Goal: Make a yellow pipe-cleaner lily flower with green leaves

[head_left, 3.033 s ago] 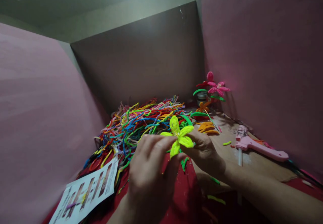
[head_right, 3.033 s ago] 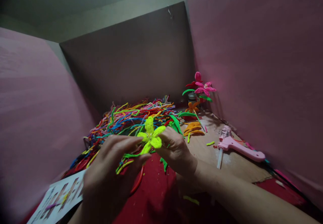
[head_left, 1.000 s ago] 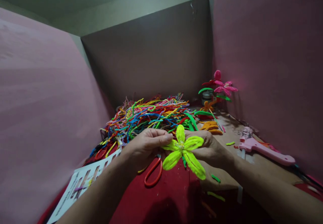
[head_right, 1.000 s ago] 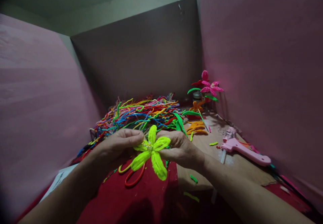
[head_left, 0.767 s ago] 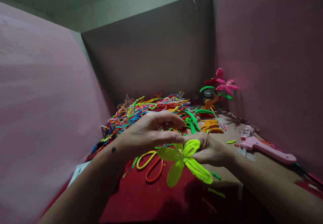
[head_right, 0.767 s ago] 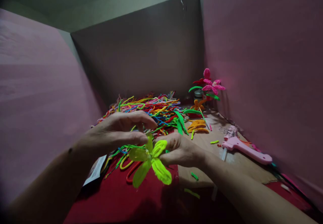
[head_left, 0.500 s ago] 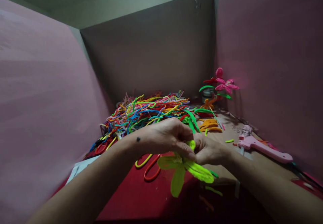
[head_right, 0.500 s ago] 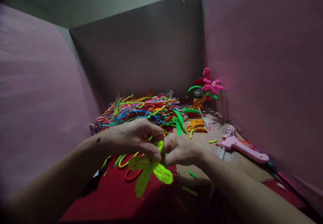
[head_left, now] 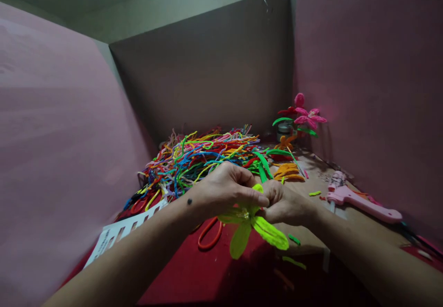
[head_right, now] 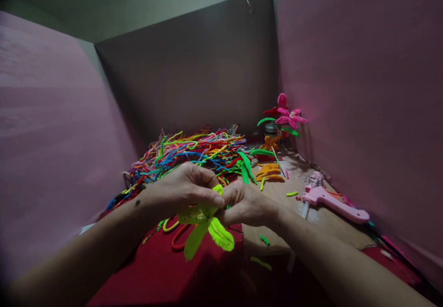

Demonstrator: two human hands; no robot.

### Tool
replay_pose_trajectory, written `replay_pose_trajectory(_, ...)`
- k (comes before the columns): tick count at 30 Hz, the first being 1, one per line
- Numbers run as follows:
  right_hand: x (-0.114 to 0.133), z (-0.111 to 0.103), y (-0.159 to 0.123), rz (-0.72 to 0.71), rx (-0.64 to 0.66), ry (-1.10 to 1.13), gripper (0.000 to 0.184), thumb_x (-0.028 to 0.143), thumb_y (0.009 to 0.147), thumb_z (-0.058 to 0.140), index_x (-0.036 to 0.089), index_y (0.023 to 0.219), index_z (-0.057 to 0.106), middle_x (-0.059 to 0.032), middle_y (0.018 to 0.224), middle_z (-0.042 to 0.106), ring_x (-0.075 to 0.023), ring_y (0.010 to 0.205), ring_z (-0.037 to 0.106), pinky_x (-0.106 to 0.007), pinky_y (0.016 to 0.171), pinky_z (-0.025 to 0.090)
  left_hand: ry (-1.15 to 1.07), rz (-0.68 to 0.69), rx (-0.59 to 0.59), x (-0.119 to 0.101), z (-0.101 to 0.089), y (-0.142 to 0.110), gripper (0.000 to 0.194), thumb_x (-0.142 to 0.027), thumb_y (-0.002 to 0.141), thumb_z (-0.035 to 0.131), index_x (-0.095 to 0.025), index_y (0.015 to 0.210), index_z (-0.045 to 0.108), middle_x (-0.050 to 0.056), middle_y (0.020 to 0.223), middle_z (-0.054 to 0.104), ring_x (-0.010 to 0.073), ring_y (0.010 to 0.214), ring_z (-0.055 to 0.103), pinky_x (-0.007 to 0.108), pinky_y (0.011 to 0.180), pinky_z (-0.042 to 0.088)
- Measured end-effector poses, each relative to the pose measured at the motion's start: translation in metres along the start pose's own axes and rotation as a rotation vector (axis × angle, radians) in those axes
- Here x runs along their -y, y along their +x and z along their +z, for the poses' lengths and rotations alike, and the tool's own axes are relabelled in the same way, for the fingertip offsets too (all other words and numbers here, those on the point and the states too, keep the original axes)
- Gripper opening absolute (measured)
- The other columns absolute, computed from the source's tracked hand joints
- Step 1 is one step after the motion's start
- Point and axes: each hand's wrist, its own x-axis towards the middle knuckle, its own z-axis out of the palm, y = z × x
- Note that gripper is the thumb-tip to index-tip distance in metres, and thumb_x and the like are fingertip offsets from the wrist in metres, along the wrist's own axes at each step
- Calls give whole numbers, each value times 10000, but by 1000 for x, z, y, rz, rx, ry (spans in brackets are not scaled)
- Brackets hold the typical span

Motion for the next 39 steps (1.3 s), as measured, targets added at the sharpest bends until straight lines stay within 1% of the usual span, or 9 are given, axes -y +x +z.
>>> replay_pose_trajectory(5,6,2,2,40,38,69,176,214,671,647,120,543,572,77,473,329,-35,436,264,-179,426,275,-34,92,53,1,-2,-2,121,-245,649,676,-138,675,626,-48,568,522,60,506,449,193,479,329)
replay_pose_trajectory(8,7,1,3,61,22,100,129,224,669,662,112,614,628,50,524,440,-50,484,358,-189,476,333,7,267,-12,-1,-9,-9,235,-255,691,672,-174,911,647,-7,765,601,105,686,539,228,623,418)
replay_pose_trajectory(10,5,0,3,50,13,89,115,219,663,666,110,634,641,40,557,473,-57,514,389,-194,502,349,120,439,-46,-3,-14,-17,310,-261,698,683,-219,1002,635,21,928,608,145,859,551,277,767,432)
replay_pose_trajectory(12,4,-2,3,39,2,61,130,220,657,667,112,599,624,47,541,450,-55,508,377,-189,493,341,317,582,-41,-5,-14,-24,280,-265,704,685,-256,983,660,42,1069,577,182,1006,508,326,876,400)
replay_pose_trajectory(17,-1,-4,2,43,-47,-54,167,207,652,656,107,537,587,64,475,399,-39,453,325,-167,417,267,667,723,-82,-3,1,-28,134,-299,782,596,-298,867,699,48,1178,542,221,1110,411,408,914,376)
replay_pose_trajectory(23,-6,-5,3,51,-77,-35,195,229,619,706,97,529,594,60,474,416,-39,459,332,-169,426,276,831,739,-217,3,18,-22,203,-271,835,520,-214,727,683,61,1117,569,211,1091,404,394,935,357)
replay_pose_trajectory(27,-5,-5,4,59,-108,71,198,250,612,723,92,544,626,47,498,443,-44,477,355,-170,446,300,742,705,-321,4,16,-27,160,-309,818,545,-231,891,664,60,1134,553,210,1094,419,356,924,375)
replay_pose_trajectory(33,0,-1,8,26,-219,151,148,255,600,745,126,669,723,2,572,571,-73,526,445,-213,544,391,517,545,-500,25,5,-39,541,-390,843,483,-281,1342,303,76,1345,413,233,1196,400,389,999,325)
replay_pose_trajectory(39,-1,2,8,3,-287,171,170,287,602,752,144,694,735,-1,545,573,-72,491,435,-202,495,382,454,540,-514,56,26,-29,773,-540,800,449,-300,1420,55,69,1488,146,274,1342,170,449,1075,205)
